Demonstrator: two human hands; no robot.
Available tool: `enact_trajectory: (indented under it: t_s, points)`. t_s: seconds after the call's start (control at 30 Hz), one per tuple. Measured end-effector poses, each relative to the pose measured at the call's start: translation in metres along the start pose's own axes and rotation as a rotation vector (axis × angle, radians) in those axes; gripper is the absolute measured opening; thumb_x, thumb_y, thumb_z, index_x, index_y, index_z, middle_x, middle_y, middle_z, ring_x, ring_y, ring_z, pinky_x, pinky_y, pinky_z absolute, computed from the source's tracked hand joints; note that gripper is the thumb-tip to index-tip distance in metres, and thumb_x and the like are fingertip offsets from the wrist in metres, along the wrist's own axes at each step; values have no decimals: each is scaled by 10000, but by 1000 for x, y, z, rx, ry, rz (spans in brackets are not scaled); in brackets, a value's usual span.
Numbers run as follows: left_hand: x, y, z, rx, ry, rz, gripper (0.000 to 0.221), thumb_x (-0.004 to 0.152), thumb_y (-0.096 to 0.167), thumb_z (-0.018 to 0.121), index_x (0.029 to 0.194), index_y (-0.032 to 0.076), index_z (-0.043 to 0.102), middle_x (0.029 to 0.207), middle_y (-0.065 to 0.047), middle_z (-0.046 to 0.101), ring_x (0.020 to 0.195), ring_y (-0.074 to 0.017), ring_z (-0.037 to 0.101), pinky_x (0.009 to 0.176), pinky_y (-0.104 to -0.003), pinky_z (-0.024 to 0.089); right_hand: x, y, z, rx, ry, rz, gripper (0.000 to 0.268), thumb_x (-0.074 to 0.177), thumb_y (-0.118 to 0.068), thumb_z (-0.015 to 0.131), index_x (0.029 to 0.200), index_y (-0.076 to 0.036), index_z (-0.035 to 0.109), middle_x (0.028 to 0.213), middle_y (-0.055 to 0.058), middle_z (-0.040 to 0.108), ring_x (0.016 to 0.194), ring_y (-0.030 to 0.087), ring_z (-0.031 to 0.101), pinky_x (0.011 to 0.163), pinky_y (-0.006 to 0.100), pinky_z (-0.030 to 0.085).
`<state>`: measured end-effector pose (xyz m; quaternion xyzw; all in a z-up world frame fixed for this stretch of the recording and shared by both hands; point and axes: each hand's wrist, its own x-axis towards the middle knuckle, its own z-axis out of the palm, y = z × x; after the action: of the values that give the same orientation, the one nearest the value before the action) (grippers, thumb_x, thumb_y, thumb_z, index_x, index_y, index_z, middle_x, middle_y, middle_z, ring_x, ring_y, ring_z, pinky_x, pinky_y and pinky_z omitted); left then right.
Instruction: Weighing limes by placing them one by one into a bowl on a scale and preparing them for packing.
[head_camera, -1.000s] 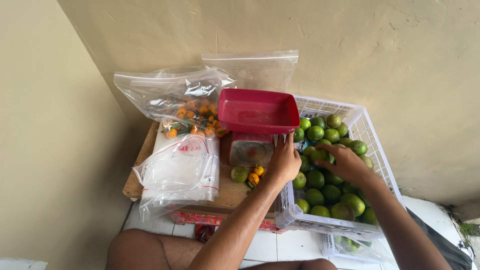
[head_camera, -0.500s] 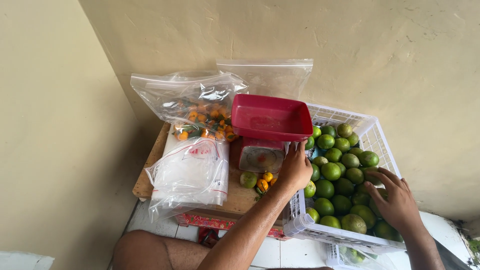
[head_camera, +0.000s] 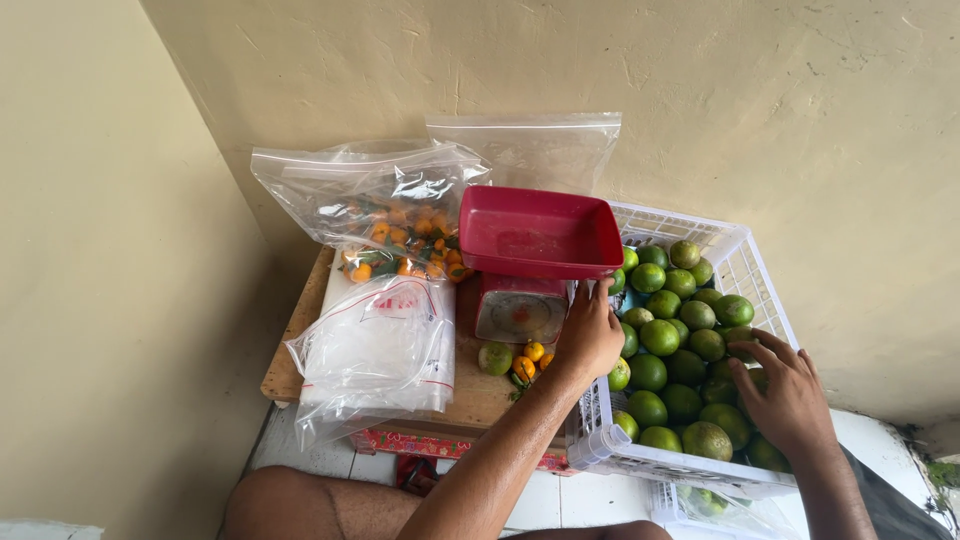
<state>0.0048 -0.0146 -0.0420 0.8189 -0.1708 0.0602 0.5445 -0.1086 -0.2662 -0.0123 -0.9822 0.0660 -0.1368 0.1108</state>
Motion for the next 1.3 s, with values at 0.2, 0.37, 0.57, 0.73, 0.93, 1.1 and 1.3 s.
enact_trajectory:
  t_s: [0.2,0.37,0.57,0.73,0.93,1.1,1.3]
  points:
    - [3,1,-2,2,13,23,527,897,-16,470,1420,41,469,1431,-252,487,1319,-404,491,1124,-518,386,6,11,9,-14,33,-12,387,978,-403,555,1257,-204,736,1515,88,582,1401,271,527,1294,511,234]
    - [1,-3,2,-4,43,35,478,897,-19,493,1372,29,502,1414,-252,495,1268,-411,530,1081,-505,424,3,11,10,1,22,14,360,979,-384,560,1221,-204,757,1518,80,585,1401,258,529,1310,500,218]
    - [0,0,0,1,25,35,492,901,-9,494,1392,27,488,1406,-258,501,1287,-405,522,1110,-497,414,3,9,8,4,31,12,369,986,-379,551,1236,-193,750,1507,79,594,1376,275,547,1292,509,239]
    - [0,0,0,48,28,33,442,924,56,518,1365,26,541,1332,-247,521,1196,-409,567,1053,-505,438,-2,-7,-3,57,45,58,345,972,-332,583,1223,-176,760,1491,91,604,1365,337,534,1132,532,425]
    - [1,0,1,48,-5,-17,360,929,78,508,1280,70,589,1321,-187,516,1184,-365,563,1028,-485,455,-9,-15,-8,19,61,4,389,943,-400,621,1243,-184,741,1341,97,669,1256,316,603,1112,504,439]
    - [1,-1,0,49,-17,-23,342,934,77,505,1263,72,598,1313,-185,515,1156,-363,580,1003,-489,474,-8,-13,-5,-2,50,5,397,928,-411,637,1247,-197,737,1351,88,655,1269,318,585,1134,494,420]
    - [0,0,0,50,-4,-25,309,921,77,502,1209,90,615,1306,-166,511,1138,-363,584,989,-494,469,-8,-7,-2,-8,54,-16,385,934,-400,637,1237,-188,745,1366,81,649,1286,311,576,1146,496,414]
